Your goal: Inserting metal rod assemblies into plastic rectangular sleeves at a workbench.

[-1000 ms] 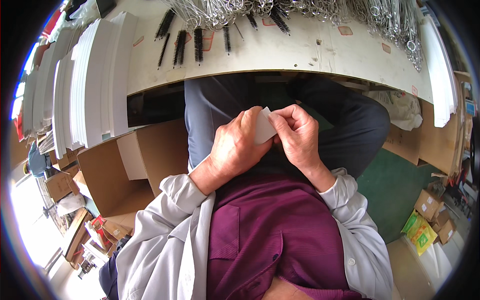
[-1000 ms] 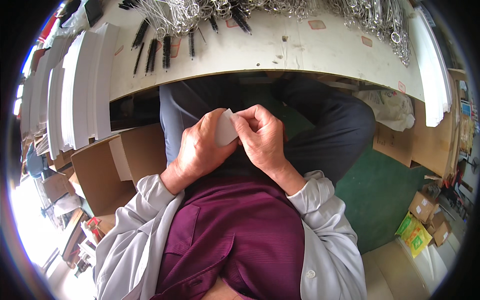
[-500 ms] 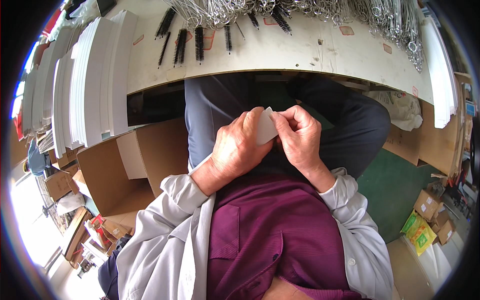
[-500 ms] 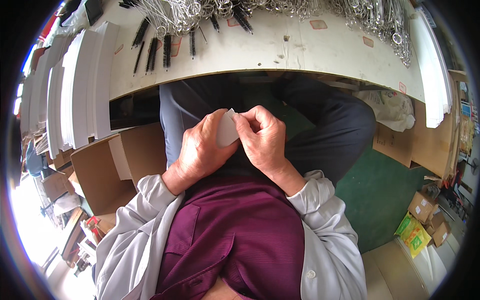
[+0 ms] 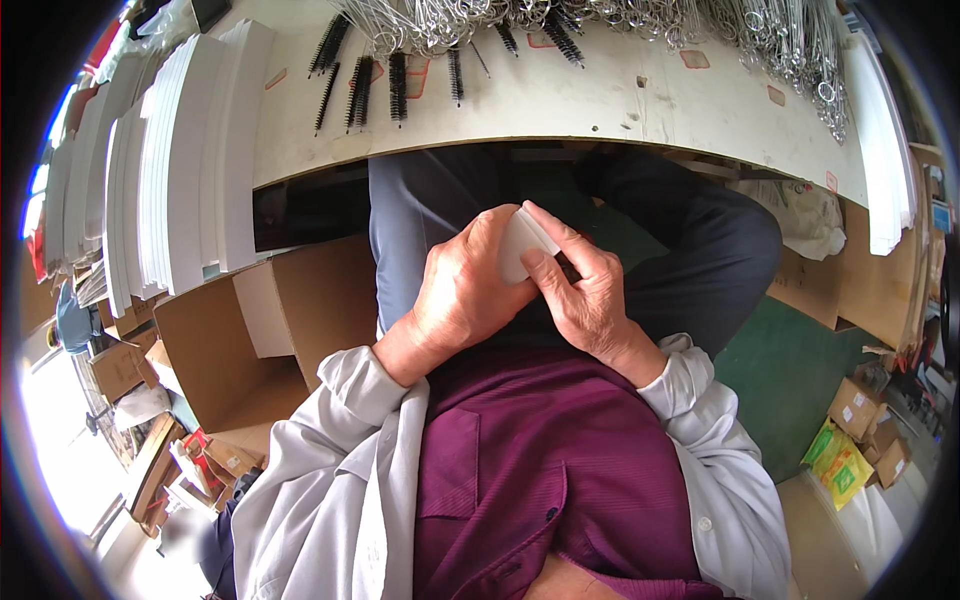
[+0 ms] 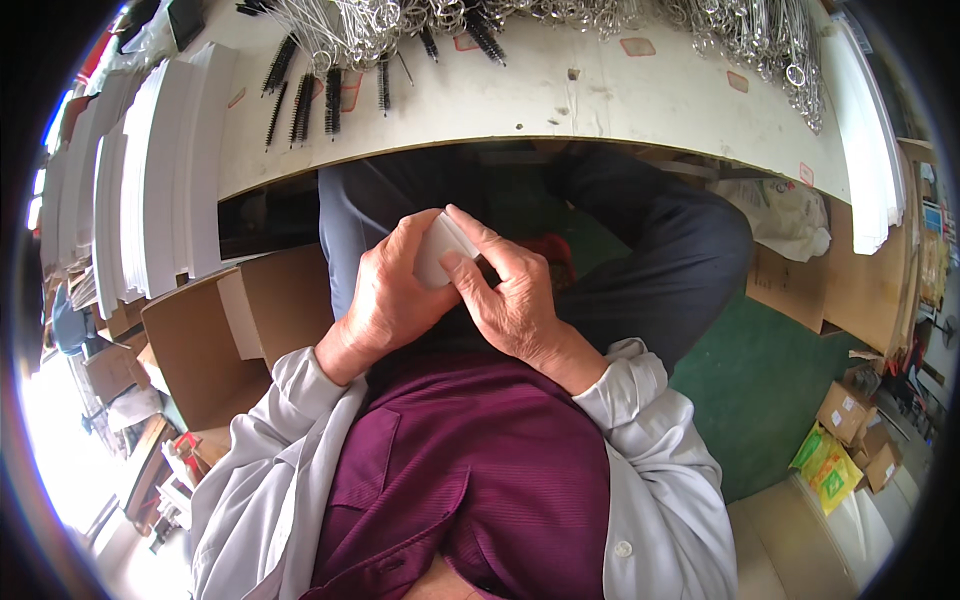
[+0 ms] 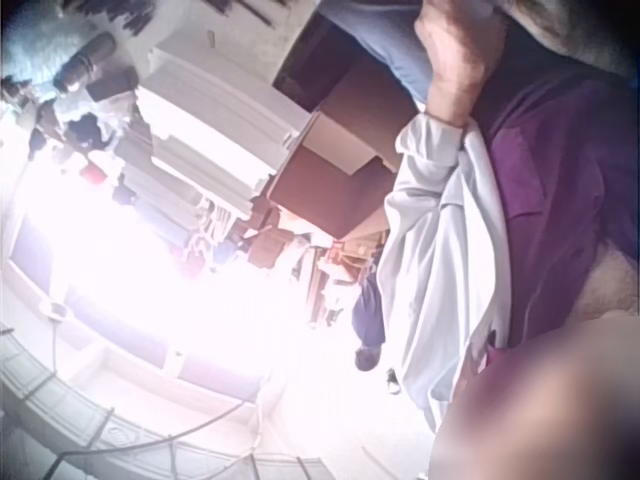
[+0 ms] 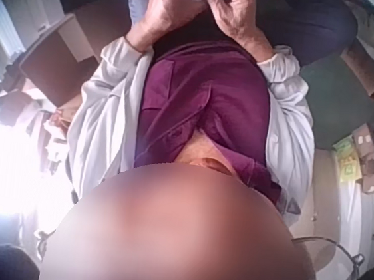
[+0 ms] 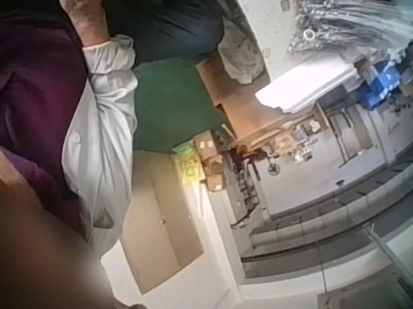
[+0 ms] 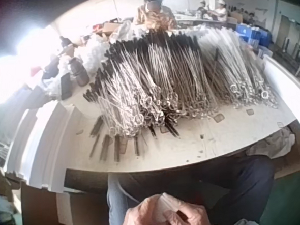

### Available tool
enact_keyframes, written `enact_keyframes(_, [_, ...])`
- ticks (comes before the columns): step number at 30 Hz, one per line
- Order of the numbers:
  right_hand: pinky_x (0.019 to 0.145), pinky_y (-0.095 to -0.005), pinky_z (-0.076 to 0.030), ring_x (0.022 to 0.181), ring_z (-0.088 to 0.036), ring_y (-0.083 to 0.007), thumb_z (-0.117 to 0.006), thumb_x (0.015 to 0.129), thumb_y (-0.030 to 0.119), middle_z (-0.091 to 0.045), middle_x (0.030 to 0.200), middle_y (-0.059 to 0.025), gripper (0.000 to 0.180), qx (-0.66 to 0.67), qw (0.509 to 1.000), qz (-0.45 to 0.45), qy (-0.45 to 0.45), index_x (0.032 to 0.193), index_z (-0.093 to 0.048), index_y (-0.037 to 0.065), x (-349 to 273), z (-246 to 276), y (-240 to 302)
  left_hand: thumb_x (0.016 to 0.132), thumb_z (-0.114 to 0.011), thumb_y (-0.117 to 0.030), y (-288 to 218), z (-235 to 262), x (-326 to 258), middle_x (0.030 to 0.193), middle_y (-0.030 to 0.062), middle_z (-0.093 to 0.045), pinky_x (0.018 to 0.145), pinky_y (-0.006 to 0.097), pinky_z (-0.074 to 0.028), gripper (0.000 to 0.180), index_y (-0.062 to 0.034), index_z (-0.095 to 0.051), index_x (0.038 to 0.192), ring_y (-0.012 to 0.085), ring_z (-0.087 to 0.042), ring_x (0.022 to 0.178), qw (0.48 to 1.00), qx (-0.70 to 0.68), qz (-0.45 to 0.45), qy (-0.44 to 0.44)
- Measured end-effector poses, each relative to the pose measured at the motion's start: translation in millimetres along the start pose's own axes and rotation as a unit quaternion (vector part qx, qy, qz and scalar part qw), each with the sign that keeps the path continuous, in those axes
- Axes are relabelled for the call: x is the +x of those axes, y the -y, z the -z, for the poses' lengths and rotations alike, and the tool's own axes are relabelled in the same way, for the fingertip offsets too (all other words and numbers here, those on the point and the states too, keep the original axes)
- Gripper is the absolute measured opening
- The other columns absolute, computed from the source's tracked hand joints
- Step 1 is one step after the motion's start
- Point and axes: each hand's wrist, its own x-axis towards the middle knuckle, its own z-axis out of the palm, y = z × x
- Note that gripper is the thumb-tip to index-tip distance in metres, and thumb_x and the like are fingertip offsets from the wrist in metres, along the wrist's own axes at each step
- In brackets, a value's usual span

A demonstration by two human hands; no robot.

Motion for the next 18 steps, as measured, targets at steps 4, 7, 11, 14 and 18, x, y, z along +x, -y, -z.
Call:
enact_keyframes(4, [0.079,-0.0347,-0.059,0.092,-0.078,-0.0302,-0.072,0.1,0.013,-0.076,0.103,-0.0226,0.044,-0.026,0.999,0.025,0.004,0.139,-0.063,-0.004,-0.8,1.6,-0.1,0.079,-0.082,-0.017,0.7,-0.5,-1.0,0.11,0.0223,-0.073,0.081,0.047,-0.062,0.057,-0.0009,-0.058,0.128,0.0421,-0.074,0.097,1.0,-0.002,0.001,0.003])
enact_keyframes(7, [0.076,-0.0351,-0.059,0.088,-0.078,-0.0309,-0.073,0.098,0.012,-0.075,0.1,-0.0232,0.045,-0.046,0.999,0.016,0.015,0.139,-0.062,-0.004,-1.7,0.7,-0.9,0.079,-0.082,-0.015,5.2,-2.1,-0.6,0.111,0.0226,-0.073,0.081,0.047,-0.063,0.058,-0.0008,-0.058,0.129,0.0423,-0.074,0.097,1.0,-0.004,-0.006,0.0])
enact_keyframes(11, [0.074,-0.0361,-0.059,0.085,-0.077,-0.0316,-0.075,0.096,0.009,-0.075,0.096,-0.0238,0.047,-0.061,0.997,0.043,0.022,0.139,-0.062,-0.004,1.2,1.4,2.3,0.078,-0.081,-0.014,-0.5,4.1,1.1,0.112,0.0232,-0.072,0.081,0.047,-0.063,0.058,-0.0006,-0.057,0.129,0.0422,-0.074,0.098,1.0,-0.011,-0.015,-0.004])
enact_keyframes(14, [0.074,-0.0362,-0.059,0.084,-0.077,-0.0305,-0.074,0.096,0.007,-0.075,0.097,-0.0236,0.045,-0.035,0.999,0.034,0.019,0.138,-0.063,-0.004,2.2,-1.1,2.2,0.078,-0.08,-0.014,5.2,1.3,0.1,0.112,0.0237,-0.072,0.08,0.048,-0.062,0.058,-0.0004,-0.057,0.129,0.0417,-0.074,0.097,1.0,0.006,-0.018,-0.011])
enact_keyframes(18, [0.083,-0.031,-0.059,0.095,-0.076,-0.0167,-0.067,0.096,0.002,-0.078,0.109,-0.0201,0.036,0.022,0.999,-0.025,-0.021,0.132,-0.066,-0.006,6.4,-7.3,-3.6,0.078,-0.084,-0.018,9.3,-5.8,5.1,0.114,0.0235,-0.071,0.083,0.047,-0.061,0.062,0.0002,-0.057,0.132,0.0417,-0.072,0.101,0.999,0.014,-0.027,-0.032])
